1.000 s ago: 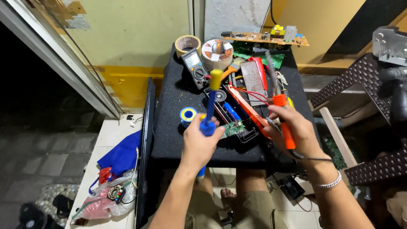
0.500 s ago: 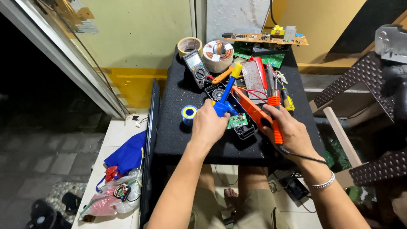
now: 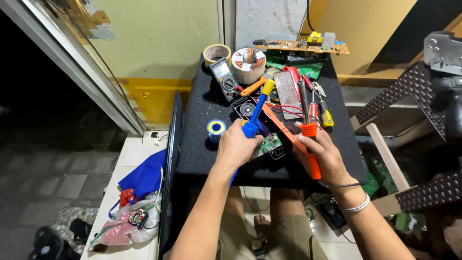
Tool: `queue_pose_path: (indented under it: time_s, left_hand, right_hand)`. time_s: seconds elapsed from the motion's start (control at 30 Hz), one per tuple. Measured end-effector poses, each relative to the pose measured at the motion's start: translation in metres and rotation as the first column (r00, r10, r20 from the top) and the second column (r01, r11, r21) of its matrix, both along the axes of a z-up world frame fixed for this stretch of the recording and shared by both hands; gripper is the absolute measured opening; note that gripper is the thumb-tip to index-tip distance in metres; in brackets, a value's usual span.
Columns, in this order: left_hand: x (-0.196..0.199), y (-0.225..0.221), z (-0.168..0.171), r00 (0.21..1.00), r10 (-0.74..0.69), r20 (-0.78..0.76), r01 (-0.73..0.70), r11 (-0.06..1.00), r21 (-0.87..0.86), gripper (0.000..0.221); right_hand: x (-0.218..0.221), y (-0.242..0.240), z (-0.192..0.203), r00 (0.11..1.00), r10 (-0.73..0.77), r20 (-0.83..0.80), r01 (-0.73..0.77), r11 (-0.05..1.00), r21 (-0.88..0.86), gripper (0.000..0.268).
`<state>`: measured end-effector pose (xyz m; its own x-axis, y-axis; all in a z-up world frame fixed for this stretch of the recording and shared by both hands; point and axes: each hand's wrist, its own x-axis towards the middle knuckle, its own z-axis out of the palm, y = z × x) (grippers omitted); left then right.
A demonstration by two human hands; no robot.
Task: Using a soldering iron and a desoldering pump to remove solder from components on a printed circuit board.
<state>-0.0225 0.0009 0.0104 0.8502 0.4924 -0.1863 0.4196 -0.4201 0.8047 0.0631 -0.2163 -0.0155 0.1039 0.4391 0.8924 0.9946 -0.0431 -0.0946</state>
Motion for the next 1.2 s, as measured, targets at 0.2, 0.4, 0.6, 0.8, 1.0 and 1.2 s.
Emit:
queue_pose_path:
  time_s: [0.2,0.4,0.6,0.8,1.0,1.2]
  left_hand:
    - [-0.024,0.002,0.019,0.999,-0.036,-0.037,0.036,0.999,0.004,0.056]
    - [-0.042,0.015,0.035,0.993,-0.085,-0.085,0.084,0.996,-0.011,0.059]
    - [-0.045,0.029,0.022,0.989,-0.089,-0.115,0.087,0.996,-0.018,0.062]
    - [-0.049,0.029,0.018,0.993,-0.072,-0.090,0.068,0.997,-0.045,0.061]
    - [-0.052,0.030,0.015,0.996,-0.066,-0.065,0.061,0.995,-0.075,0.056]
    - [-0.049,0.035,0.002,0.999,-0.036,-0.032,0.032,0.993,-0.110,0.052]
  right_hand:
    - [-0.004,0.001,-0.009,0.985,0.015,0.170,-0.029,0.996,0.082,0.035]
    - [-0.007,0.017,-0.018,0.985,0.104,0.135,-0.118,0.987,0.106,0.032]
    - [-0.013,0.026,-0.025,0.960,0.256,-0.114,-0.247,0.965,0.090,0.056]
    - [-0.014,0.018,-0.025,0.926,0.230,-0.300,-0.214,0.973,0.086,0.067]
    - [-0.030,0.021,-0.022,0.941,-0.090,-0.325,0.085,0.996,-0.027,0.070]
    - [-0.038,0.024,-0.011,0.931,-0.156,-0.331,0.133,0.987,-0.092,0.082]
